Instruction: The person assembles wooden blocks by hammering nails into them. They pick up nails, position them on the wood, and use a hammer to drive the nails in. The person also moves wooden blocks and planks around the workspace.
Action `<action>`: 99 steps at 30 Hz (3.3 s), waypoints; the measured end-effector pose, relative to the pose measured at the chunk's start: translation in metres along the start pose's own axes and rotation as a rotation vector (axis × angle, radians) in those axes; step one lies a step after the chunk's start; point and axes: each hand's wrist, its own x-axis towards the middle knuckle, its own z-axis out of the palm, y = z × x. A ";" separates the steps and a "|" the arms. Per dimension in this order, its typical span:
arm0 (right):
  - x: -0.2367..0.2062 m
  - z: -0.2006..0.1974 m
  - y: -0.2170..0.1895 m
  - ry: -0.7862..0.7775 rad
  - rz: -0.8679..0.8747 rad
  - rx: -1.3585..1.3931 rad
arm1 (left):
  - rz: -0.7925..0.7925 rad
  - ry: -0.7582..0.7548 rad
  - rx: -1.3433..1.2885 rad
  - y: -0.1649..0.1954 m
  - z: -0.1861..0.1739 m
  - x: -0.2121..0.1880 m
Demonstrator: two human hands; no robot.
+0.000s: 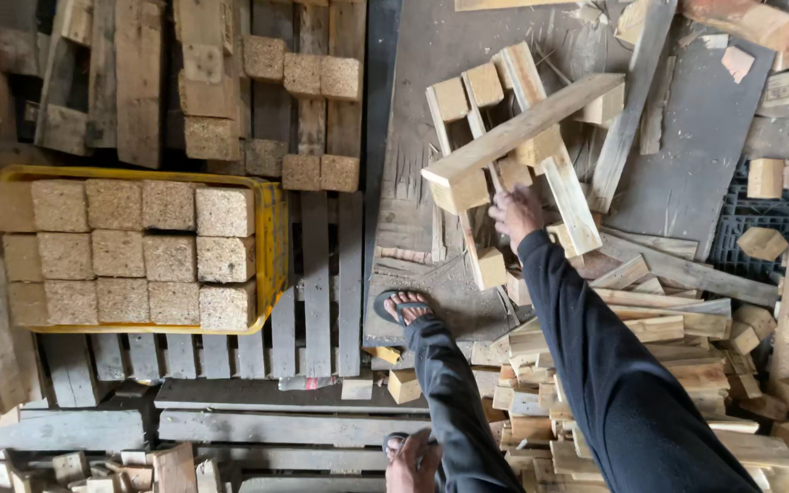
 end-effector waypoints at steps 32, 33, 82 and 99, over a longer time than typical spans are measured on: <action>-0.902 0.238 0.385 -1.612 0.456 -1.607 | 0.064 1.648 -0.958 -0.496 -0.019 -0.624; -0.925 0.235 0.401 -1.676 0.455 -1.660 | -0.104 1.624 -1.036 -0.519 -0.004 -0.651; -1.616 -0.129 0.751 -3.290 -0.848 -0.519 | -1.801 1.548 -1.118 -0.955 0.454 -1.121; -1.607 -0.094 0.724 -3.436 -0.540 -0.354 | -1.893 1.911 -0.574 -0.864 0.402 -1.123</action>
